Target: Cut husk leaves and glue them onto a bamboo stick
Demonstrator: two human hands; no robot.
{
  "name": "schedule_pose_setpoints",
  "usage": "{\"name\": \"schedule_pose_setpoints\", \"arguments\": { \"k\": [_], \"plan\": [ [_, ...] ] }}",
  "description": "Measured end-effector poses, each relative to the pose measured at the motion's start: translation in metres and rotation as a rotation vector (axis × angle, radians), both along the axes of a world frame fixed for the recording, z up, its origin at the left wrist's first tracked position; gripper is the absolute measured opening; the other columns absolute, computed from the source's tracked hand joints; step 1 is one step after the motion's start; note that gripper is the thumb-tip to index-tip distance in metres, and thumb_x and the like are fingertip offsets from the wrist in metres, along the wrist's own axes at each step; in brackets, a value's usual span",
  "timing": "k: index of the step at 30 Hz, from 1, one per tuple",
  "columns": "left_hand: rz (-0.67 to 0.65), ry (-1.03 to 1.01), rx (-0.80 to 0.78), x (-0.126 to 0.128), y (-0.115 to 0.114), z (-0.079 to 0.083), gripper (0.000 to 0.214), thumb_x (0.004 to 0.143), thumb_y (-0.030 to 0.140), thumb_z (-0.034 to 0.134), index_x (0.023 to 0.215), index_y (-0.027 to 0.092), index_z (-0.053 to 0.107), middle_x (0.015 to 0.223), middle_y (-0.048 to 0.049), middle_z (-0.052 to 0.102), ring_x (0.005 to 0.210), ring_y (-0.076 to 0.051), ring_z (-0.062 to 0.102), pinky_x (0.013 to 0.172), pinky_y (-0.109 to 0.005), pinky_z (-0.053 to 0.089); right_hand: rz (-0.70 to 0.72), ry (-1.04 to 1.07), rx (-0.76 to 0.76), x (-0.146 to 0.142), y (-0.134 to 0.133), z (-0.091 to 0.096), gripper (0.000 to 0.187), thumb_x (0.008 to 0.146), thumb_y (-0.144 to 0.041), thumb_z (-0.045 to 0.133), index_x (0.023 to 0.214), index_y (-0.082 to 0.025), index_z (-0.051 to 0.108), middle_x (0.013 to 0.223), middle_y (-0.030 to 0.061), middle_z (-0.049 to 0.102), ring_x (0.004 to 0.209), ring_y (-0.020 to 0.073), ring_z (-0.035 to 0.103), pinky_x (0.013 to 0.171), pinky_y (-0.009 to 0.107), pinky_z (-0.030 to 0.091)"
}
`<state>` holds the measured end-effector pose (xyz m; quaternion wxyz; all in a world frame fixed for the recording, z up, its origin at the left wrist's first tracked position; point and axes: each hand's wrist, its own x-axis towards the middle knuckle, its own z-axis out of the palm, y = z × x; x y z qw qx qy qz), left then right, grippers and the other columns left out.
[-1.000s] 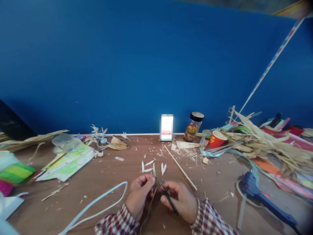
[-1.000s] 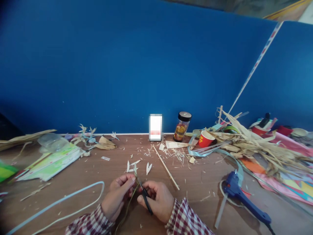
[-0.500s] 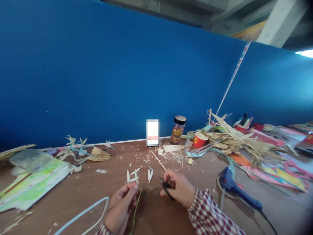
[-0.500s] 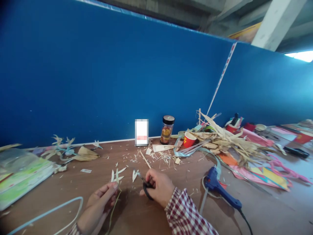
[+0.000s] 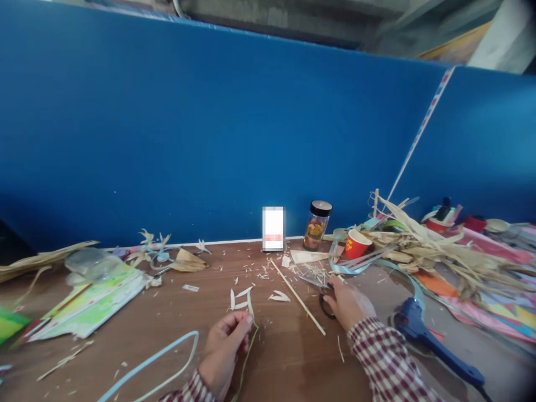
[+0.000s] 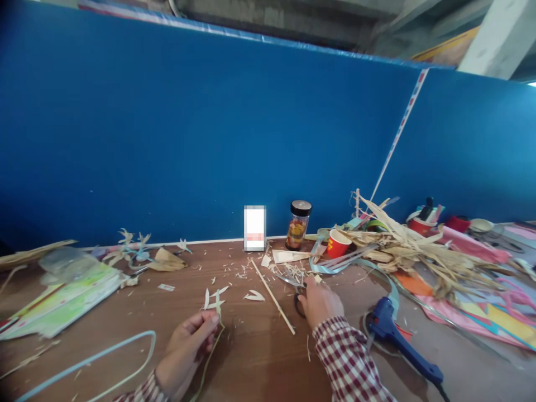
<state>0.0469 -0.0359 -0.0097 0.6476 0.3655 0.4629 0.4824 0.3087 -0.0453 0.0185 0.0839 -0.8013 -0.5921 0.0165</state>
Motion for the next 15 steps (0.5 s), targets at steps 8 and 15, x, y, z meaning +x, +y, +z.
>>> {"name": "schedule_pose_setpoints", "arguments": {
  "k": [8,15],
  "plan": [
    [-0.047,0.109,0.087,0.002,-0.003,-0.007,0.022,0.064,0.034,0.067,0.065,0.013,0.060,0.048,0.0045,0.048,0.040,-0.005,0.038,0.039,-0.015,0.030,0.167,0.305,0.313,-0.030,-0.003,0.012,0.017,0.081,-0.025,0.048,0.083,-0.018,0.064,0.087,0.0073,0.059,0.080,0.0191,0.053,0.070,0.029,0.040],
    [-0.206,0.275,0.182,0.005,-0.011,0.002,0.023,0.068,0.035,0.063,0.063,0.013,0.060,0.047,0.0043,0.046,0.042,-0.006,0.037,0.041,-0.017,0.029,0.452,1.034,0.059,-0.093,-0.019,0.000,0.023,0.081,-0.034,0.050,0.088,-0.017,0.064,0.070,0.0012,0.061,0.061,0.0120,0.051,0.056,0.021,0.039]
  ]
}}
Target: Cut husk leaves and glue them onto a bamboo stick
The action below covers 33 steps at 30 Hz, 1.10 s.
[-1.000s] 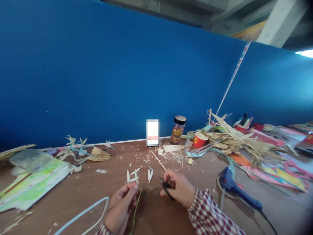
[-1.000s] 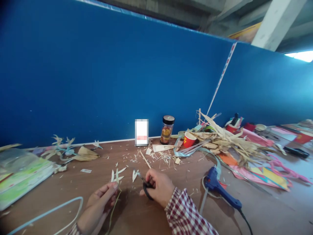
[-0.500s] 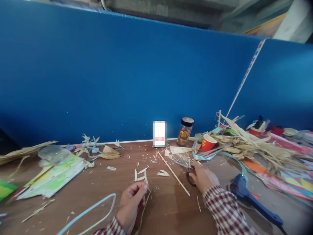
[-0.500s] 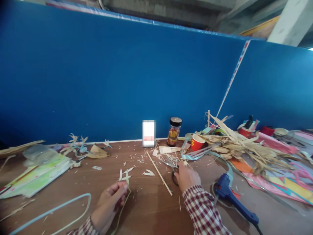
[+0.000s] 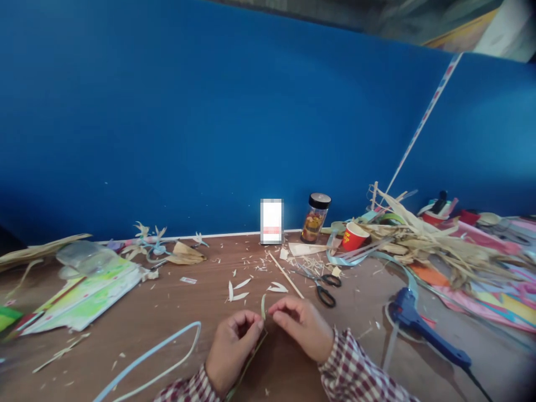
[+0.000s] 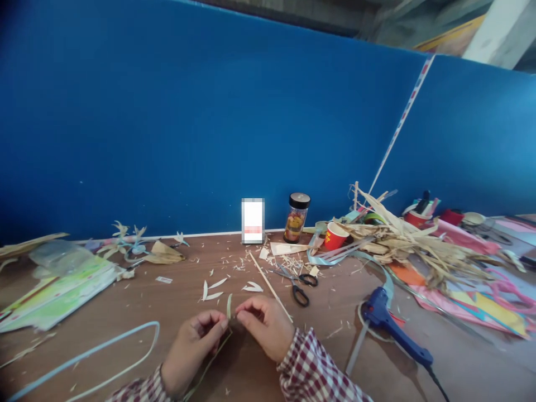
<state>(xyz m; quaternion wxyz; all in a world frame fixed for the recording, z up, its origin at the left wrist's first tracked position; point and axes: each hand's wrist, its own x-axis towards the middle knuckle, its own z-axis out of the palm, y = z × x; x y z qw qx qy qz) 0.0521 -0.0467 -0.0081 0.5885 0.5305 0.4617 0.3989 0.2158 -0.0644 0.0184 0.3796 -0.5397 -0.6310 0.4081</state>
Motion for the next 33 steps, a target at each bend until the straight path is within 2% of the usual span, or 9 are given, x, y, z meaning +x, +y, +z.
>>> {"name": "schedule_pose_setpoints", "arguments": {
  "k": [4,10,15,19,24,33],
  "plan": [
    [-0.067,0.054,0.036,0.001,-0.001,0.002,0.023,0.069,0.035,0.061,0.061,0.013,0.059,0.052,0.0030,0.049,0.048,-0.008,0.040,0.045,-0.017,0.031,0.028,0.082,-0.048,-0.007,-0.002,-0.010,0.018,0.075,-0.030,0.058,0.083,-0.015,0.063,0.070,0.0012,0.061,0.062,0.0112,0.051,0.057,0.020,0.039],
    [-0.118,0.105,0.029,0.002,0.000,0.003,0.023,0.070,0.035,0.058,0.062,0.013,0.058,0.052,0.0039,0.047,0.048,-0.008,0.038,0.045,-0.018,0.030,0.029,0.143,-0.038,-0.004,0.002,-0.018,0.013,0.073,-0.027,0.060,0.078,-0.014,0.061,0.068,0.0000,0.059,0.061,0.0103,0.050,0.057,0.020,0.038],
    [-0.132,0.135,0.035,0.001,0.001,0.001,0.024,0.070,0.035,0.057,0.062,0.013,0.058,0.052,0.0035,0.047,0.048,-0.008,0.037,0.046,-0.019,0.030,0.042,0.053,0.017,-0.003,0.002,-0.014,0.009,0.077,-0.023,0.054,0.074,-0.016,0.059,0.064,-0.0018,0.055,0.058,0.0094,0.047,0.054,0.019,0.036],
    [-0.161,0.131,0.010,0.001,0.002,0.003,0.023,0.069,0.035,0.058,0.062,0.013,0.057,0.052,0.0036,0.046,0.047,-0.008,0.038,0.046,-0.019,0.030,0.034,-0.105,0.154,-0.002,0.000,-0.010,0.006,0.076,-0.017,0.054,0.072,-0.017,0.057,0.070,-0.0016,0.055,0.065,0.0105,0.049,0.060,0.021,0.037],
    [-0.186,0.162,-0.003,0.001,0.001,0.007,0.022,0.068,0.033,0.059,0.060,0.013,0.057,0.050,0.0037,0.046,0.046,-0.008,0.038,0.045,-0.019,0.029,-0.022,-0.170,0.228,0.001,0.001,-0.008,0.006,0.077,-0.015,0.052,0.075,-0.017,0.057,0.073,-0.0013,0.055,0.067,0.0106,0.049,0.061,0.021,0.037],
    [-0.213,0.202,0.028,0.002,0.001,0.007,0.022,0.066,0.033,0.058,0.057,0.014,0.055,0.051,0.0030,0.046,0.050,-0.010,0.040,0.048,-0.020,0.031,-0.189,-0.032,0.209,0.012,0.009,-0.006,0.013,0.081,-0.025,0.049,0.074,-0.016,0.055,0.068,-0.0012,0.051,0.059,0.0098,0.045,0.055,0.020,0.036]
  ]
}}
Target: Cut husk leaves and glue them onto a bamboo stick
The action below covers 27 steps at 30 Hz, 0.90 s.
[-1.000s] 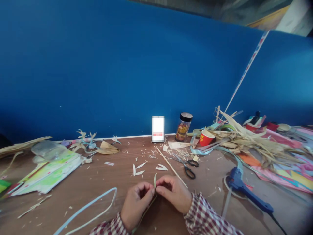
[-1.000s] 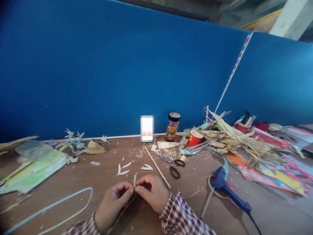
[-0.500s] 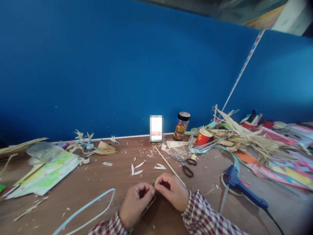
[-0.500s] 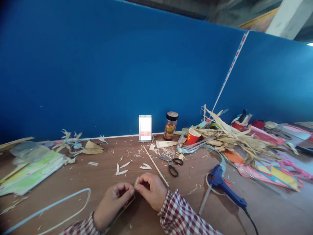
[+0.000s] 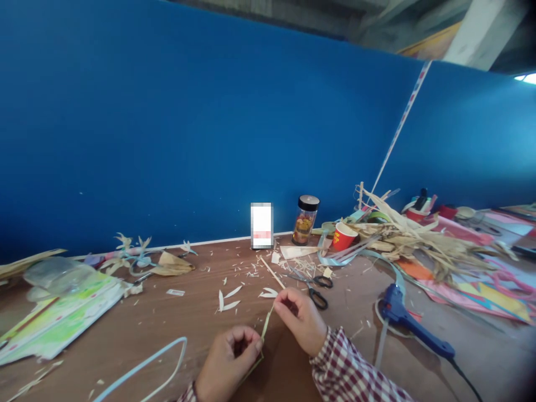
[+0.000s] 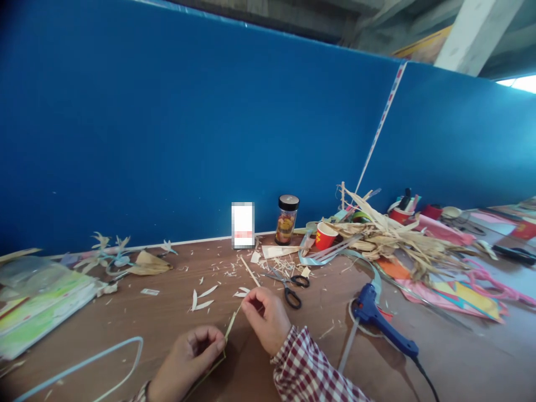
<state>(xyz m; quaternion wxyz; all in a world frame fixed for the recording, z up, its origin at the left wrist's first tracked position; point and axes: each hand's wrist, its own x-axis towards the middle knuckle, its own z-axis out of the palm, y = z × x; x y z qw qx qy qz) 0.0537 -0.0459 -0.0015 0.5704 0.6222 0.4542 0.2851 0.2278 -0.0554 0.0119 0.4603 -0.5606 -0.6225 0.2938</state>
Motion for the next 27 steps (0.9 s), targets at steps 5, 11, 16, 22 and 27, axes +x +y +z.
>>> {"name": "schedule_pose_setpoints", "arguments": {
  "k": [5,11,16,22,27],
  "plan": [
    [-0.004,0.030,0.009,0.001,0.001,0.001,0.023,0.066,0.036,0.057,0.058,0.014,0.055,0.052,0.0029,0.046,0.050,-0.010,0.040,0.049,-0.021,0.031,-0.059,0.106,0.000,0.009,0.005,0.001,0.015,0.080,-0.029,0.051,0.074,-0.016,0.056,0.062,-0.0025,0.049,0.055,0.0093,0.042,0.051,0.020,0.034],
    [0.021,0.015,-0.010,0.001,0.000,0.002,0.026,0.064,0.038,0.059,0.057,0.014,0.055,0.050,0.0038,0.044,0.048,-0.009,0.037,0.047,-0.020,0.029,-0.242,0.497,-0.036,0.025,0.016,-0.004,0.024,0.073,-0.039,0.059,0.068,-0.016,0.055,0.052,-0.0050,0.045,0.045,0.0066,0.038,0.040,0.017,0.029],
    [0.080,-0.076,-0.078,0.001,0.002,-0.003,0.028,0.062,0.040,0.063,0.060,0.013,0.056,0.048,0.0049,0.045,0.045,-0.007,0.036,0.043,-0.018,0.028,-0.462,0.835,0.017,0.031,0.021,-0.007,0.043,0.069,-0.040,0.062,0.105,-0.023,0.045,0.067,-0.0039,0.054,0.045,0.0071,0.043,0.036,0.017,0.031],
    [0.165,-0.168,-0.140,0.000,0.002,-0.004,0.028,0.064,0.041,0.064,0.065,0.014,0.058,0.044,0.0063,0.045,0.040,-0.006,0.036,0.040,-0.017,0.028,-0.034,0.344,-0.092,0.002,0.003,-0.004,0.024,0.078,-0.033,0.053,0.096,-0.017,0.056,0.075,0.0021,0.057,0.060,0.0116,0.050,0.050,0.022,0.040],
    [0.190,-0.240,-0.090,-0.001,0.002,-0.007,0.025,0.065,0.038,0.065,0.066,0.014,0.060,0.050,0.0046,0.050,0.043,-0.007,0.041,0.042,-0.017,0.033,0.148,0.092,-0.142,-0.024,-0.012,-0.008,0.015,0.075,-0.030,0.057,0.083,-0.017,0.060,0.068,-0.0005,0.058,0.057,0.0098,0.047,0.051,0.020,0.037]
  ]
}}
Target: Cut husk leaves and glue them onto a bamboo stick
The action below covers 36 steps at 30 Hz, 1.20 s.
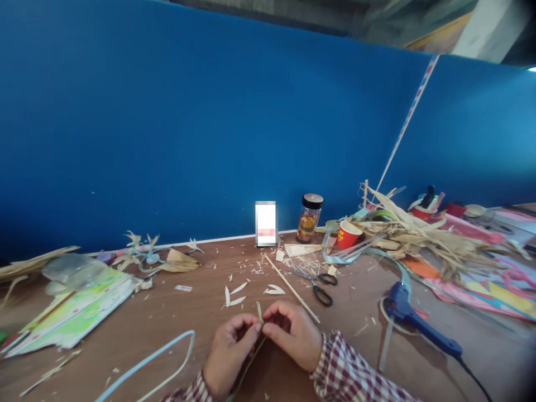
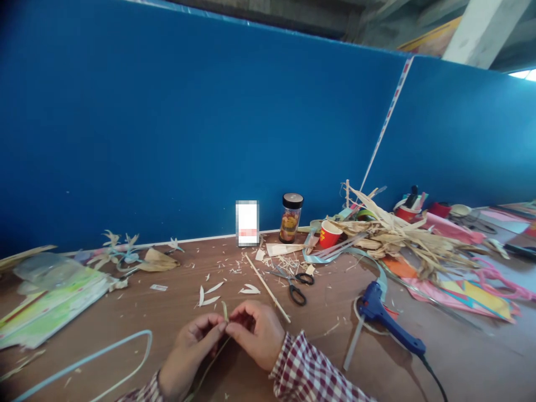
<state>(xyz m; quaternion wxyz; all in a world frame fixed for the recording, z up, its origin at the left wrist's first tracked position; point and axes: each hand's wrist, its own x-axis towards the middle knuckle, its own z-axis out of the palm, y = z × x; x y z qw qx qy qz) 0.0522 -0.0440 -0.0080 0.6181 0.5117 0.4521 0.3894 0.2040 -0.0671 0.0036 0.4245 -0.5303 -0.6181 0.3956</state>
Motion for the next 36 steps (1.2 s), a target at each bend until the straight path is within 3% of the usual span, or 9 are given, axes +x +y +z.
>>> {"name": "schedule_pose_setpoints", "arguments": {
  "k": [4,14,23,36],
  "plan": [
    [0.023,-0.031,0.014,-0.0003,0.0020,-0.0043,0.023,0.066,0.036,0.065,0.070,0.014,0.061,0.055,0.0037,0.053,0.044,-0.006,0.042,0.043,-0.017,0.035,0.003,-0.117,0.013,-0.0058,-0.0023,-0.0016,0.013,0.074,-0.029,0.058,0.072,-0.016,0.059,0.060,-0.0029,0.053,0.053,0.0084,0.043,0.048,0.018,0.032],
    [0.000,-0.039,0.025,-0.0011,0.0022,-0.0026,0.026,0.066,0.039,0.064,0.069,0.014,0.059,0.051,0.0047,0.049,0.041,-0.006,0.039,0.041,-0.017,0.033,0.043,-0.188,0.047,-0.0057,-0.0020,-0.0022,0.010,0.075,-0.023,0.053,0.068,-0.016,0.057,0.056,-0.0042,0.049,0.051,0.0079,0.040,0.048,0.018,0.031],
    [0.099,-0.130,-0.032,-0.0025,0.0050,-0.0037,0.025,0.064,0.038,0.066,0.068,0.014,0.059,0.052,0.0047,0.049,0.042,-0.006,0.039,0.042,-0.017,0.032,0.005,-0.218,0.037,-0.0087,-0.0033,-0.0011,0.008,0.072,-0.021,0.054,0.067,-0.017,0.059,0.056,-0.0035,0.051,0.051,0.0087,0.042,0.047,0.018,0.031],
    [0.134,-0.187,-0.092,-0.0031,0.0050,-0.0010,0.028,0.061,0.038,0.070,0.071,0.013,0.062,0.050,0.0048,0.050,0.042,-0.006,0.040,0.042,-0.017,0.032,-0.007,-0.259,0.100,-0.0084,-0.0039,-0.0017,0.006,0.072,-0.021,0.056,0.069,-0.017,0.059,0.060,-0.0022,0.055,0.054,0.0094,0.047,0.050,0.019,0.034]
  ]
}}
